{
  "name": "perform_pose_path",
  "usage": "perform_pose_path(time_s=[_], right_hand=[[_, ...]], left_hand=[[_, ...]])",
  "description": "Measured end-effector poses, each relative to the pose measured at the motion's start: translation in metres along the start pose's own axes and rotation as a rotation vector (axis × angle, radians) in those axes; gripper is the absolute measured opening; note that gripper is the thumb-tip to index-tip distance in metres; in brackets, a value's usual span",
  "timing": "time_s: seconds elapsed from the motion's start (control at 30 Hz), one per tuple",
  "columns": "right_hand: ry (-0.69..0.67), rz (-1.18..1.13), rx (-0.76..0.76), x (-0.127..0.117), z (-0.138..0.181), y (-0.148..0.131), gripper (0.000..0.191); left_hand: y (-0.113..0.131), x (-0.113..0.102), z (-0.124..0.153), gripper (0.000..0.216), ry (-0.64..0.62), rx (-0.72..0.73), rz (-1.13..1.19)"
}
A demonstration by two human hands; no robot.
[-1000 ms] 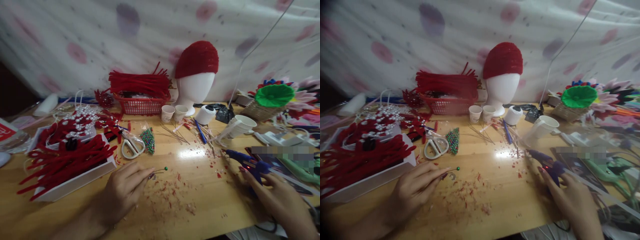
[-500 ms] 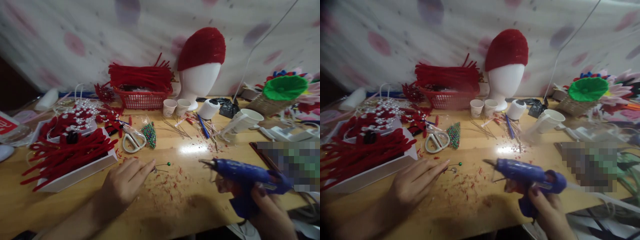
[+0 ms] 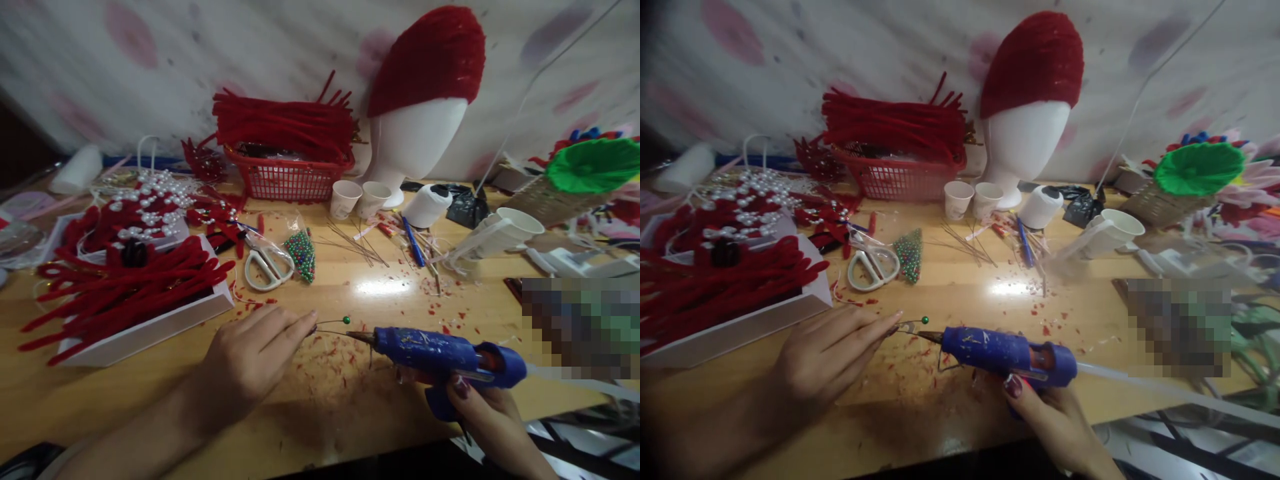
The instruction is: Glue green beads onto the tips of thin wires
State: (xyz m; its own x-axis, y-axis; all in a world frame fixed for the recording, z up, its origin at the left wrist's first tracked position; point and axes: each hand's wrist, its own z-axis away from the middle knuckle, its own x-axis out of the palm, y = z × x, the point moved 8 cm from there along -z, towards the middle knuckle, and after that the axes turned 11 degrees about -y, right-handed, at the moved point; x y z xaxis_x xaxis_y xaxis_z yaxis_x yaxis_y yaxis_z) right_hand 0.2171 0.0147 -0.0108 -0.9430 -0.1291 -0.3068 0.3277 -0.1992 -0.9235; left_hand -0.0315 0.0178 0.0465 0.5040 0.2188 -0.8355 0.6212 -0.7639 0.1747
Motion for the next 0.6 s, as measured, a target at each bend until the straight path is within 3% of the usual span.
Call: perform_pose_path(time_s=[0.4,0.6], right_hand=[[-0.061,0.064,-0.008,-0.002,0.0,0.009,0.045],[0.013,-0.01,-0.057,-0.005,0.001,0.004,0.035]], left_hand=[[-0.001,0.001,-0.002,0.024,-0.005,-0.02,-0.005],[0.0,0.0,-0.001,0.025,-0.005,-0.003,0.007]])
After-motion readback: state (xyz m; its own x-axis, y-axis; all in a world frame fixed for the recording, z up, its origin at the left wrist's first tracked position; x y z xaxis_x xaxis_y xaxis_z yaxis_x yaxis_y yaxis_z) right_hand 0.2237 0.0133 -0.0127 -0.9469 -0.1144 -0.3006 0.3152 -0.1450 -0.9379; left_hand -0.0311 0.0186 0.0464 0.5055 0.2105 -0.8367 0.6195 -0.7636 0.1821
